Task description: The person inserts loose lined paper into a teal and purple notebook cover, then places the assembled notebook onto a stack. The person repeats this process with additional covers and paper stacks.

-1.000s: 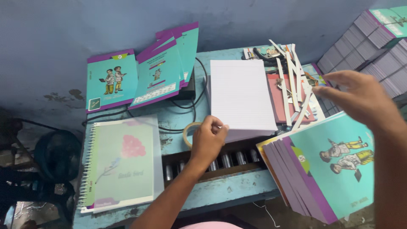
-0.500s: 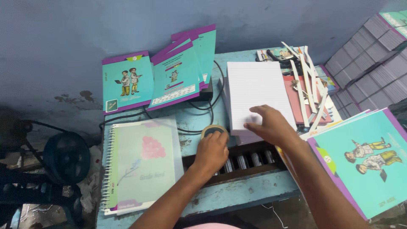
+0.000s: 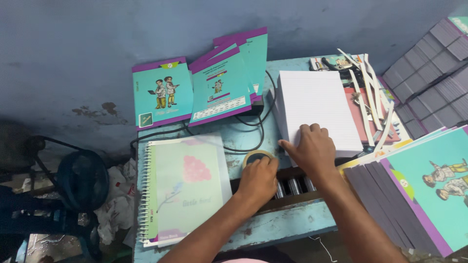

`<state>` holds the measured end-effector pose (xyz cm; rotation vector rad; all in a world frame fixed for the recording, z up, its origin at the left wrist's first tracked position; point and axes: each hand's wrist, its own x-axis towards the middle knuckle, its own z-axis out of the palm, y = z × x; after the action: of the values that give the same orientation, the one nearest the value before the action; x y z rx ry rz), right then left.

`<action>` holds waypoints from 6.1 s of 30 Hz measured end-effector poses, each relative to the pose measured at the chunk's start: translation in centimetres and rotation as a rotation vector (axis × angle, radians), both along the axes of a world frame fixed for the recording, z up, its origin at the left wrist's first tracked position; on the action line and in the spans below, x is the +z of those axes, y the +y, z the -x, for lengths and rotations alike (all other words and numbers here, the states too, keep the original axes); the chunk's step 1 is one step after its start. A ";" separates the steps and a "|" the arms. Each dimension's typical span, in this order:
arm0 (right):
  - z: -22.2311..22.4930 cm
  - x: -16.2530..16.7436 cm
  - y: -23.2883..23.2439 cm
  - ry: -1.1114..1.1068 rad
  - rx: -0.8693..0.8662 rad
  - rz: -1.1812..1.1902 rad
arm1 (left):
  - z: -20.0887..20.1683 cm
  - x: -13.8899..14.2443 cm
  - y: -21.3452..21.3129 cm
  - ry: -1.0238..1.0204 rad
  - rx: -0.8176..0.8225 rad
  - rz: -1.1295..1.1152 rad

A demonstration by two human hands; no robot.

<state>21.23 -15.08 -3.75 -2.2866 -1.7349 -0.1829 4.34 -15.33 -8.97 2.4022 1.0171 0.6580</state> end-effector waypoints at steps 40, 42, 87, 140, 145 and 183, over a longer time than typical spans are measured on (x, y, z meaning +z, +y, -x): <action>-8.3 3.0 2.7 0.674 -0.232 0.312 | -2.3 -1.9 4.3 -0.336 0.012 0.674; -8.2 3.0 2.7 0.668 -0.230 0.313 | -2.3 -1.9 4.3 -0.332 0.009 0.691; -4.5 5.0 -2.1 0.655 -0.179 0.073 | -12.4 -2.8 8.5 -0.764 0.045 1.507; -16.0 7.4 0.0 1.954 -0.065 -0.732 | -8.4 -0.8 13.9 -0.781 0.077 1.567; -13.0 3.3 -0.4 2.025 -0.128 -0.766 | -8.6 0.9 12.0 -0.711 -0.054 1.481; -6.3 -6.4 -1.8 2.000 -0.229 -0.744 | -9.5 0.4 8.9 -0.798 0.125 1.316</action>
<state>27.54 -16.90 -10.17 -0.9563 -0.1811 0.9068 13.84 -6.40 -8.60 0.8236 0.8034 0.5972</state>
